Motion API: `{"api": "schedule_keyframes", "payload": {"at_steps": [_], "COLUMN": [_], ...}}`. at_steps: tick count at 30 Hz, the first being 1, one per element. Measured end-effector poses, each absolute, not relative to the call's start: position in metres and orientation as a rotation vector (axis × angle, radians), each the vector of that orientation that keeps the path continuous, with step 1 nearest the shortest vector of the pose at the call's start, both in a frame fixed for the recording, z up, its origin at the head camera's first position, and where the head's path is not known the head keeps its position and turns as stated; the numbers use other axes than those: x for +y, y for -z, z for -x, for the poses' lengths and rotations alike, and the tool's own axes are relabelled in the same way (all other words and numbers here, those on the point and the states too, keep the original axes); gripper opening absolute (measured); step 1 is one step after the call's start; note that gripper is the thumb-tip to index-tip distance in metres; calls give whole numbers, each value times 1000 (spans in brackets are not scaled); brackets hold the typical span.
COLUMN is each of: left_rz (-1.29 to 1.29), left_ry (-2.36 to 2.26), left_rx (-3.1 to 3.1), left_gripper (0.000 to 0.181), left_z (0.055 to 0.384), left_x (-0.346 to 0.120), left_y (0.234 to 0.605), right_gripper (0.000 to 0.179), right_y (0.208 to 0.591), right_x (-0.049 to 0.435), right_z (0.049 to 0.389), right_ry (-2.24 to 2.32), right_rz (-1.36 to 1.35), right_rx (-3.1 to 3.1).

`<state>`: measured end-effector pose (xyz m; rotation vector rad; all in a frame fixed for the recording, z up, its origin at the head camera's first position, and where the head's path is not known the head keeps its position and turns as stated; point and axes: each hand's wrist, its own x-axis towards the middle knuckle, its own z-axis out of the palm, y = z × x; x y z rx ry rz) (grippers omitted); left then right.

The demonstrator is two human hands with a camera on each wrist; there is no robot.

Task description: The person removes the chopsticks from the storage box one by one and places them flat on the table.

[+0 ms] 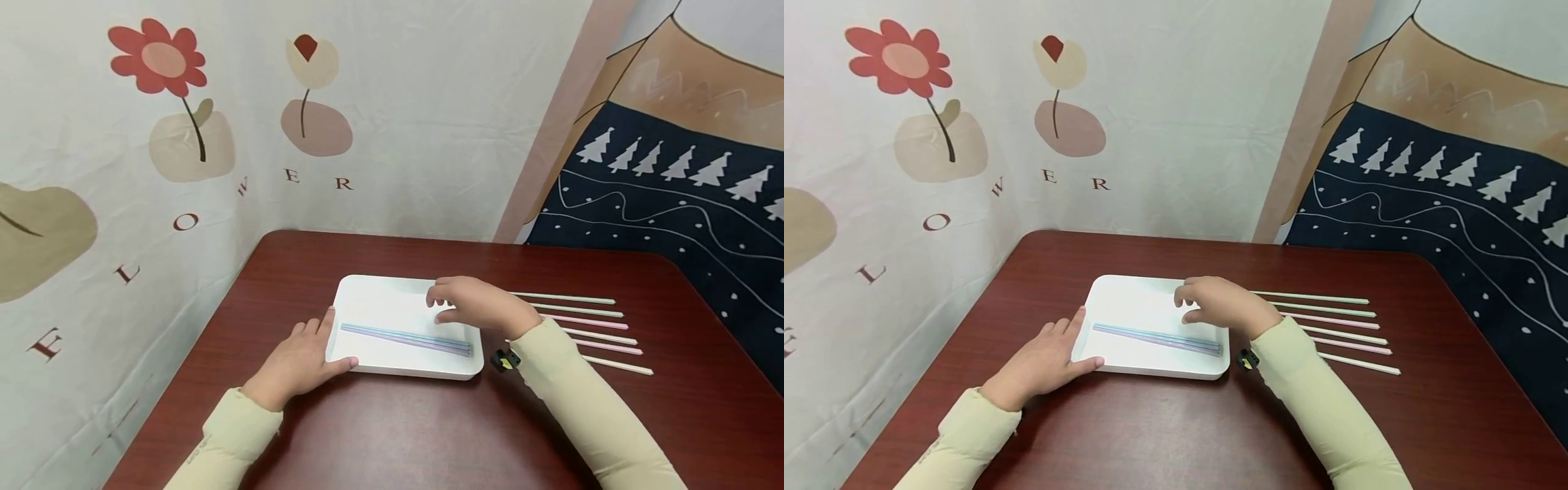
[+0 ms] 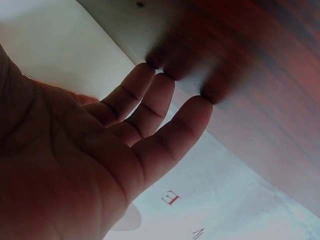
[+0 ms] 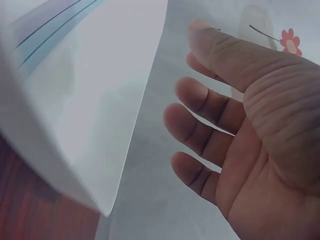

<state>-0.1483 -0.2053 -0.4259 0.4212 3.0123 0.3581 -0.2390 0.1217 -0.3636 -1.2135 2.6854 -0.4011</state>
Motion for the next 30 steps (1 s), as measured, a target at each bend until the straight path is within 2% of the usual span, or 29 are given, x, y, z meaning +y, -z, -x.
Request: {"api": "schedule_keyframes", "payload": {"at_steps": [10,30], "left_rz": [-418,-427], "left_ry": [-374,-354], "left_rx": [3011,3017], "left_gripper": [116,114], "left_z": [148,149], "left_x": [-206,-204], "left_y": [426,426], "right_gripper": [18,10], "right_y": [381,415], "right_x": [97,68], "right_z": [257,273], "right_ry": [558,700], "right_rz": [1275,1154], "right_rx": [2561,2353]}}
